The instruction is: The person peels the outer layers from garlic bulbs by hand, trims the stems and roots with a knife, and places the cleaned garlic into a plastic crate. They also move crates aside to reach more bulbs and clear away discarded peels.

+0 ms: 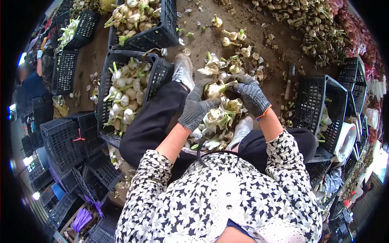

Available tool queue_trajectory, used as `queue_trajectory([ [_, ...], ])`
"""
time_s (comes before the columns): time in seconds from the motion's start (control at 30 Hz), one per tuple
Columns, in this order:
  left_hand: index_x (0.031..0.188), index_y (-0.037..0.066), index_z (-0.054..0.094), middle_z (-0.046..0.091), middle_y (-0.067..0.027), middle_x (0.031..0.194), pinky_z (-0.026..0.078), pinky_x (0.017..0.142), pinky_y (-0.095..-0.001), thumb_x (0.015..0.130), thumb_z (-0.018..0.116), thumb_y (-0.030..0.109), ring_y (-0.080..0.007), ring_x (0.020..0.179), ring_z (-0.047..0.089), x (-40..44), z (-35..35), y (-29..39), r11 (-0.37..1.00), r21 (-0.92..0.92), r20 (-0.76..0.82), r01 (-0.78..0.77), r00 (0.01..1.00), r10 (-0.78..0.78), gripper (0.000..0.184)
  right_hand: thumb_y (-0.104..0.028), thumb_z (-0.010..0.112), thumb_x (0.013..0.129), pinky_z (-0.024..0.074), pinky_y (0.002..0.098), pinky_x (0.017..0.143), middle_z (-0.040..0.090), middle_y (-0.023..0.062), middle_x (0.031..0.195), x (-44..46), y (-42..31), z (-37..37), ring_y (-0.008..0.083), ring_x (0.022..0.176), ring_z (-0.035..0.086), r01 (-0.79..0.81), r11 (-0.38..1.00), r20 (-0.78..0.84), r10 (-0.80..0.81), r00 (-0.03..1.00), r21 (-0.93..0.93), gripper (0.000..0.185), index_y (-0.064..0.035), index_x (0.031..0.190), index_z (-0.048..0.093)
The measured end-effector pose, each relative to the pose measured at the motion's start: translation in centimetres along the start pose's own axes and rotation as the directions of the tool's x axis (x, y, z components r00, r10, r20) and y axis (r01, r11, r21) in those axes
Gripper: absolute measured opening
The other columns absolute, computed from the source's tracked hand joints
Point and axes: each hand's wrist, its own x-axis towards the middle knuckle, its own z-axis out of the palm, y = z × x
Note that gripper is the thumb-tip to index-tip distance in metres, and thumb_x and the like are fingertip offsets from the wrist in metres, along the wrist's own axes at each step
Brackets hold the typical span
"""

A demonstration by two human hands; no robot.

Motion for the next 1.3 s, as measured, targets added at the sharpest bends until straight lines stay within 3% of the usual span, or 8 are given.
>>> queue_trajectory([
  [0.13,0.108,0.002,0.044,0.052,-0.0064,0.095,0.044,0.073,-0.0234,0.061,0.068,0.001,-0.0116,0.083,0.051,-2.1,1.4,0.9,0.991,0.011,-0.125,-0.131,0.983,0.132,0.053,-0.016,0.057,0.069,0.0458,0.0277,0.065,0.058,0.0059,0.082,-3.5,-2.7,3.3,0.0193,0.074,0.057,-0.089,0.730,-0.138,0.244,0.960,0.677,0.019,-0.0083,0.087,0.056],
  [0.37,0.099,0.002,0.047,0.052,-0.0080,0.092,0.043,0.076,-0.0258,0.054,0.071,0.001,-0.0140,0.084,0.051,-4.3,1.8,1.6,0.990,0.063,-0.181,-0.124,0.974,0.133,0.051,-0.006,0.051,0.072,0.0435,0.0298,0.063,0.057,0.0088,0.082,-3.3,2.9,6.5,0.0197,0.072,0.053,0.298,0.953,-0.299,-0.302,0.905,-0.059,0.031,-0.0059,0.104,0.050],
  [0.47,0.098,0.001,0.047,0.053,-0.0085,0.093,0.043,0.077,-0.0261,0.053,0.071,0.000,-0.0146,0.084,0.051,-4.9,1.9,2.1,0.965,0.229,-0.211,-0.132,0.961,0.181,0.051,-0.004,0.048,0.070,0.0419,0.0341,0.072,0.055,0.0129,0.090,-4.3,-0.8,6.9,0.0270,0.080,0.052,-0.024,0.931,-0.231,0.115,0.966,0.363,0.043,-0.0067,0.112,0.044],
  [0.7,0.100,0.000,0.047,0.056,-0.0080,0.090,0.045,0.071,-0.0247,0.055,0.071,0.000,-0.0128,0.079,0.053,-5.0,2.2,1.8,0.955,0.199,-0.180,-0.219,0.950,0.256,0.051,-0.020,0.054,0.079,0.0449,0.0244,0.065,0.058,0.0048,0.080,-4.4,3.1,5.2,0.0127,0.072,0.055,0.196,0.952,-0.234,-0.141,0.962,0.235,0.024,0.0003,0.091,0.055],
  [0.87,0.101,-0.001,0.047,0.056,-0.0074,0.088,0.045,0.069,-0.0241,0.058,0.069,-0.001,-0.0123,0.077,0.053,-5.0,2.2,2.0,0.958,0.191,-0.155,-0.212,0.958,0.242,0.048,-0.009,0.045,0.074,0.0419,0.0344,0.073,0.057,0.0108,0.086,-6.6,-1.4,4.5,0.0278,0.082,0.052,0.335,0.437,0.064,-0.527,0.847,-0.835,0.026,-0.0112,0.098,0.056],
  [0.97,0.100,-0.001,0.047,0.056,-0.0070,0.087,0.046,0.066,-0.0232,0.060,0.069,0.001,-0.0117,0.074,0.053,-5.0,1.7,1.9,0.991,0.061,-0.134,-0.116,0.983,0.123,0.046,-0.009,0.053,0.076,0.0445,0.0254,0.070,0.059,0.0080,0.083,-5.8,-0.6,3.9,0.0164,0.075,0.056,0.131,0.946,-0.035,-0.148,0.988,-0.298,0.022,0.0014,0.096,0.055],
  [1.13,0.093,-0.001,0.048,0.056,-0.0074,0.080,0.045,0.061,-0.0267,0.059,0.072,0.013,-0.0148,0.065,0.053,-4.9,1.9,2.4,0.819,0.479,-0.094,-0.316,0.909,0.406,0.044,-0.004,0.052,0.072,0.0456,0.0243,0.069,0.060,0.0067,0.085,-4.1,3.2,4.1,0.0154,0.075,0.057,0.278,0.951,-0.256,-0.305,0.917,-0.138,0.023,0.0006,0.095,0.056],
  [1.3,0.074,0.001,0.054,0.052,-0.0015,0.064,0.040,0.055,-0.0206,0.076,0.055,0.035,-0.0117,0.057,0.049,-4.9,2.2,2.2,0.813,-0.556,-0.043,0.171,0.971,-0.233,0.033,-0.008,0.058,0.065,0.0467,0.0299,0.065,0.061,0.0088,0.080,-5.1,2.3,3.8,0.0228,0.073,0.058,0.177,0.548,-0.101,-0.439,0.893,-0.818,0.021,-0.0042,0.086,0.060],
])
